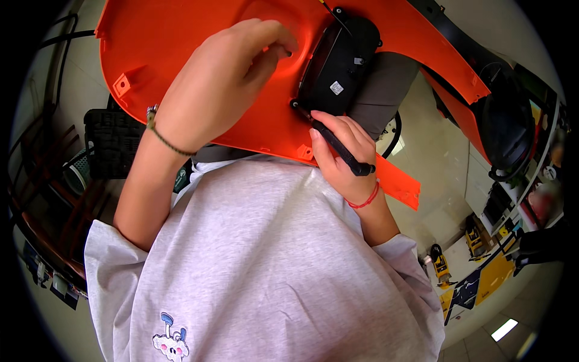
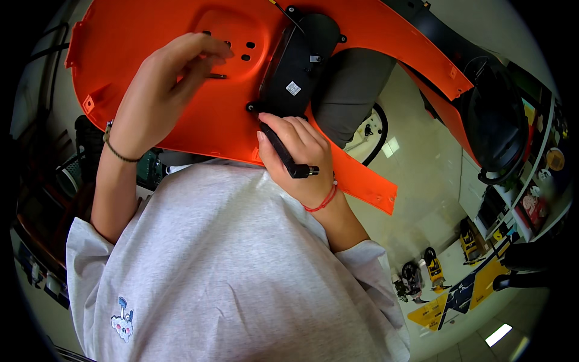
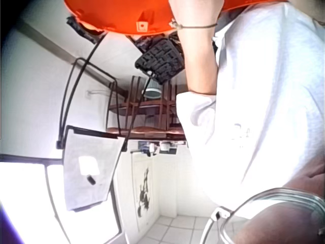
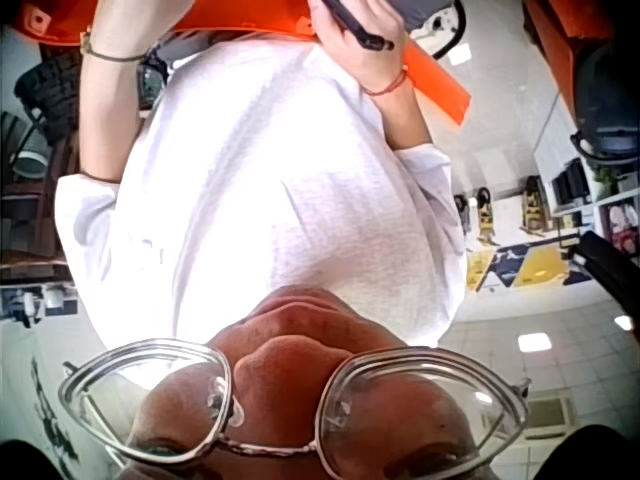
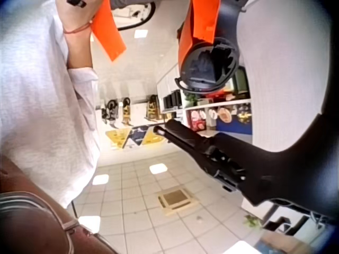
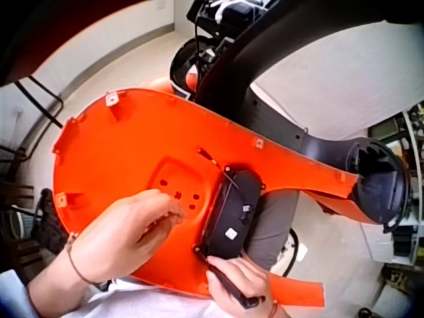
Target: The person removes screws from a plastic motorcycle housing using a screwdriver, detaches a headlight assembly, and removes additional screws from the headlight unit while sitting on the floor.
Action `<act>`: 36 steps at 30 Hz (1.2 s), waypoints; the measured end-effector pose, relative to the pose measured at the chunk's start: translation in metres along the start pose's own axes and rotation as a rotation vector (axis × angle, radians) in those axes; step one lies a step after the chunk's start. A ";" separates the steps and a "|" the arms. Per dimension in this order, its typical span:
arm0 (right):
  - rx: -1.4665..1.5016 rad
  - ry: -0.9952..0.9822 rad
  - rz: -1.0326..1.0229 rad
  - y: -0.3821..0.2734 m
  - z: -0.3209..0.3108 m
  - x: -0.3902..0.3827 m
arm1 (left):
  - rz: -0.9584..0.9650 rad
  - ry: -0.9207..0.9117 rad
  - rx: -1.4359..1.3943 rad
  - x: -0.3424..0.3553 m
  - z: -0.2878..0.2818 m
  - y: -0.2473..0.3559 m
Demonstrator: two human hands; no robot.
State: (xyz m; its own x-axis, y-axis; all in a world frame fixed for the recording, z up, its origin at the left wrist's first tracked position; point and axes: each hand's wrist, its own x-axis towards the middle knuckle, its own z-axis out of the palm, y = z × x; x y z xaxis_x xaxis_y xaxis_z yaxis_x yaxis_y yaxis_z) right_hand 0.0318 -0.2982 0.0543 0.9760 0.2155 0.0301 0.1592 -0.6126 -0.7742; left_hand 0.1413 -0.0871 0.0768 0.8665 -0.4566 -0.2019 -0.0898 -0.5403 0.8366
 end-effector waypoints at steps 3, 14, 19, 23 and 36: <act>-0.015 0.008 0.008 0.000 0.000 0.000 | -0.016 -0.005 -0.028 -0.018 -0.004 0.009; -0.123 0.073 -0.005 -0.007 0.000 0.008 | -0.066 -0.016 0.099 -0.033 -0.007 0.013; -0.197 0.058 -0.056 -0.010 0.000 0.008 | -0.059 -0.006 0.094 -0.033 -0.005 0.014; -0.226 0.010 -0.050 -0.016 0.000 0.008 | -0.037 -0.019 0.081 -0.033 -0.005 0.018; -0.159 -0.019 -0.025 -0.011 -0.002 0.012 | 0.383 -0.171 -0.128 -0.029 0.002 0.026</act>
State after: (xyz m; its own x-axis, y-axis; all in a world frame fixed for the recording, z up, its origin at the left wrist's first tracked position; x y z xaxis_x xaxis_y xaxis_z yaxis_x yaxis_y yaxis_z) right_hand 0.0424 -0.2905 0.0649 0.9688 0.2452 0.0349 0.2060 -0.7191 -0.6637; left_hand 0.1124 -0.0895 0.1038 0.6877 -0.7233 0.0628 -0.3178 -0.2222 0.9218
